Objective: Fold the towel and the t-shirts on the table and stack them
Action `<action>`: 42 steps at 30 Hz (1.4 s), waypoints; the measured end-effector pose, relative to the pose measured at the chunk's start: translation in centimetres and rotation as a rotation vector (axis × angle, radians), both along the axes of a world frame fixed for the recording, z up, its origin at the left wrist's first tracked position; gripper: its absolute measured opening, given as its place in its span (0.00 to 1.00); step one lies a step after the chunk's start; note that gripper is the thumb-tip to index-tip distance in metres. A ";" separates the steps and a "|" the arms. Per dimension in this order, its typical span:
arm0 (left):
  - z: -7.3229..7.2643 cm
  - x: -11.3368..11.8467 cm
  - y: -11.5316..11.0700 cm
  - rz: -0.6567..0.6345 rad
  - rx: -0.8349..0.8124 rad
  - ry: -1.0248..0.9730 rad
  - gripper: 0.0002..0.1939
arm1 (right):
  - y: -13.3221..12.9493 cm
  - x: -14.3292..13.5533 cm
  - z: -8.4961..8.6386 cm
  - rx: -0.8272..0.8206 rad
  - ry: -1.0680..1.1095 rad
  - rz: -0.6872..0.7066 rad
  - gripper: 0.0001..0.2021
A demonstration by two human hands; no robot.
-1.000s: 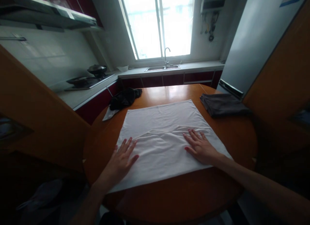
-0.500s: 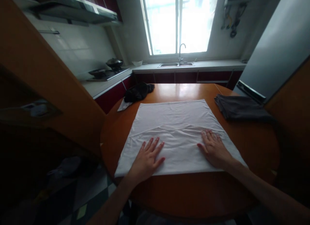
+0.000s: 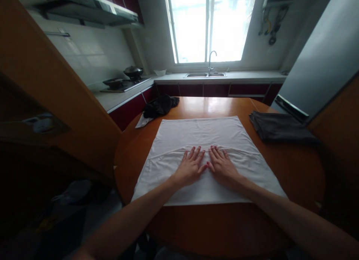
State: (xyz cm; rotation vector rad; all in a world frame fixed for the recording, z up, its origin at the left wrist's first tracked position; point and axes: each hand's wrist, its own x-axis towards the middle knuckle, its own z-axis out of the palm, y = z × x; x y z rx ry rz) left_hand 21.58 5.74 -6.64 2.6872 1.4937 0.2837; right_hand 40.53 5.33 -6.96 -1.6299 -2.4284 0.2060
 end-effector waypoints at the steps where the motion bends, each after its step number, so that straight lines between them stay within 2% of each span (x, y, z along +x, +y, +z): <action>1: -0.3 -0.1 -0.1 0.001 -0.002 0.004 0.33 | 0.0 0.0 -0.1 0.006 0.003 0.001 0.32; 11: -0.1 -0.1 -0.1 0.036 -0.047 0.046 0.32 | 0.1 1.3 -0.6 -0.012 -0.020 -0.053 0.34; 16: -0.1 -0.1 -0.3 0.048 -0.052 0.032 0.32 | 0.3 4.4 -0.3 -0.037 -0.063 -0.106 0.34; 20: 0.1 -0.5 -0.3 0.090 -0.089 0.026 0.32 | 0.8 8.5 -0.5 -0.042 -0.108 -0.194 0.34; 22: 0.3 -1.5 -0.2 0.116 -0.117 0.035 0.33 | 1.1 10.9 -0.7 -0.030 -0.134 -0.231 0.34; 25: 0.5 -4.3 -0.1 0.173 -0.129 0.038 0.33 | 1.2 14.0 -1.1 -0.016 -0.148 -0.293 0.35; 29: 0.4 -8.8 -0.3 0.302 -0.082 0.023 0.32 | 1.1 16.2 -1.8 -0.004 -0.123 -0.317 0.34; 33: -0.1 -12.2 -1.0 0.337 -0.044 0.064 0.32 | 1.3 16.5 -2.2 0.022 -0.119 -0.312 0.34; 37: -0.2 -14.3 -2.0 0.346 0.008 0.080 0.32 | 1.1 16.2 -2.0 0.099 -0.118 -0.324 0.33; 40: 0.3 -15.1 -3.2 0.340 0.066 0.031 0.32 | -0.2 15.3 -1.5 0.264 -0.105 -0.254 0.31; 42: 0.7 -15.3 -3.9 0.297 0.126 -0.011 0.32 | -1.4 14.3 -1.1 0.338 -0.087 -0.150 0.29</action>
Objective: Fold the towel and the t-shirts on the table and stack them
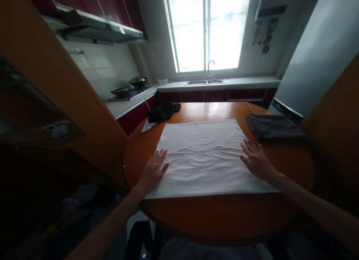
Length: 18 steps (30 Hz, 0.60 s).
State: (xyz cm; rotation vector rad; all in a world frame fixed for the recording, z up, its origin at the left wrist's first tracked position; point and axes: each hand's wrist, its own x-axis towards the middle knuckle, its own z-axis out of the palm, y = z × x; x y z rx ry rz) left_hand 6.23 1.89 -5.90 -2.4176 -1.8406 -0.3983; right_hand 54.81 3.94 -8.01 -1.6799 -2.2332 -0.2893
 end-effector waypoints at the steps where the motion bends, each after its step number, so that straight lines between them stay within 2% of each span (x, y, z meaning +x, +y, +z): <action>1: 0.2 -0.2 -0.1 -0.025 0.024 -0.015 0.31 | -0.5 -0.5 0.3 0.013 0.001 0.061 0.28; 3: 0.5 -0.7 0.1 -0.050 0.043 -0.048 0.30 | -0.8 -1.2 0.8 0.024 0.019 0.159 0.26; 5: 0.7 -1.7 1.2 -0.014 0.032 -0.089 0.28 | 0.1 -1.2 1.3 0.013 0.073 0.188 0.24; 8: 1.3 -3.6 3.4 0.046 -0.031 -0.141 0.24 | 3.2 0.3 1.6 -0.075 0.205 0.134 0.20; 11: 2.3 -4.8 5.1 0.031 -0.116 -0.193 0.20 | 6.7 2.3 1.6 -0.236 0.315 0.118 0.15; 14: 3.5 -4.7 5.7 -0.019 -0.184 -0.239 0.16 | 9.1 3.5 1.3 -0.361 0.398 0.158 0.18; 18: 4.5 -3.6 6.0 -0.053 -0.259 -0.333 0.15 | 10.1 3.3 0.9 -0.454 0.476 0.230 0.25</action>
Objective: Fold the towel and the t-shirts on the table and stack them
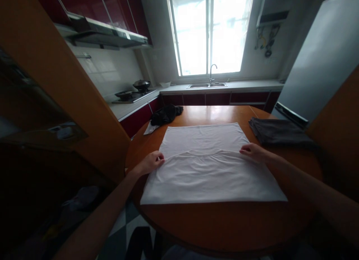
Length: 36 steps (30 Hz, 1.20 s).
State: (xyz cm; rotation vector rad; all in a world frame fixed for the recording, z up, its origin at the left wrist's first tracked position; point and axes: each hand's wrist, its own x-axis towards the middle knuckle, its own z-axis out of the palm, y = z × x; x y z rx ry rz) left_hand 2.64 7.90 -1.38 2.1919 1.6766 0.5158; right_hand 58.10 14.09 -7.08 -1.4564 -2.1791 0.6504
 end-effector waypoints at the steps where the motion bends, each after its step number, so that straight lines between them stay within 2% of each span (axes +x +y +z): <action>1: 0.1 0.2 0.1 0.003 -0.020 -0.028 0.16 | 0.0 -0.2 -0.1 -0.019 0.016 0.018 0.26; 6: 0.1 0.0 0.9 -0.043 -0.106 -0.100 0.19 | -0.3 -1.2 0.2 0.004 0.074 0.030 0.24; 14: -0.2 -0.9 0.5 0.060 0.012 -0.204 0.24 | -0.5 -1.2 1.2 0.174 0.169 -0.038 0.21; 17: -0.8 -0.9 0.8 0.067 0.020 -0.163 0.22 | -0.5 -1.3 0.8 0.178 0.131 -0.059 0.19; 21: -1.5 -0.7 1.2 0.026 0.019 0.029 0.17 | -1.0 -1.8 0.7 0.122 -0.049 -0.083 0.16; 24: -1.6 1.0 0.3 0.077 0.165 0.204 0.20 | -2.6 -3.4 1.5 0.218 -0.217 -0.184 0.15; 26: -1.8 3.3 -0.9 0.016 0.238 0.262 0.22 | -4.4 -5.4 2.1 0.315 -0.288 -0.198 0.17; 29: -2.4 7.5 -2.8 -0.193 0.240 0.286 0.26 | -7.8 -9.5 2.3 0.375 -0.295 -0.060 0.23; 32: -3.6 10.4 -3.9 -0.273 0.183 0.341 0.28 | -10.4 -12.7 1.3 0.340 -0.311 0.102 0.29; 34: -4.3 11.1 -4.1 -0.268 0.145 0.375 0.29 | -11.1 -13.2 0.5 0.282 -0.332 0.151 0.32; 36: -4.8 11.0 -3.9 -0.252 0.140 0.390 0.29 | -10.9 -12.3 -0.1 0.233 -0.357 0.131 0.35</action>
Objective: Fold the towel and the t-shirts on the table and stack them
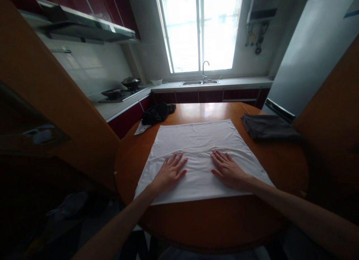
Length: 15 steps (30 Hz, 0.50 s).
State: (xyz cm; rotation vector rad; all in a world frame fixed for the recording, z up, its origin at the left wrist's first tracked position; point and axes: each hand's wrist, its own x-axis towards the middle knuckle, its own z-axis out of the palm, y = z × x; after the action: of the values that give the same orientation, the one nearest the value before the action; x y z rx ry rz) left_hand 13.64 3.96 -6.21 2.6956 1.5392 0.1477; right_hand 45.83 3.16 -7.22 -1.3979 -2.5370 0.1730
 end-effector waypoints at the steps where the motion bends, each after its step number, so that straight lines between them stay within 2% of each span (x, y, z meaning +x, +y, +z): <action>1: -0.2 -0.2 0.1 0.005 0.010 0.000 0.29 | 0.3 0.9 -0.2 -0.012 -0.012 -0.034 0.35; 5: -0.5 -0.5 0.3 0.018 0.038 -0.001 0.28 | 1.6 5.8 -0.4 -0.035 -0.067 -0.153 0.35; 8: -0.4 -0.3 0.3 0.026 0.035 -0.006 0.28 | 2.0 8.8 -0.6 -0.024 -0.090 -0.180 0.35; 12: 0.0 -0.5 0.2 0.051 0.003 -0.032 0.29 | 2.2 10.7 -1.2 -0.017 -0.105 -0.185 0.34; 15: 0.4 -2.5 -0.2 0.100 -0.047 -0.007 0.30 | 2.4 11.0 -1.7 -0.020 -0.104 -0.181 0.34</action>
State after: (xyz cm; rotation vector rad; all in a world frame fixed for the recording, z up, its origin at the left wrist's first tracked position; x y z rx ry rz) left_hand 11.18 3.77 -5.81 2.5807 1.6543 0.1218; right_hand 56.84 5.57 -8.97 -1.6762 -2.4774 0.0960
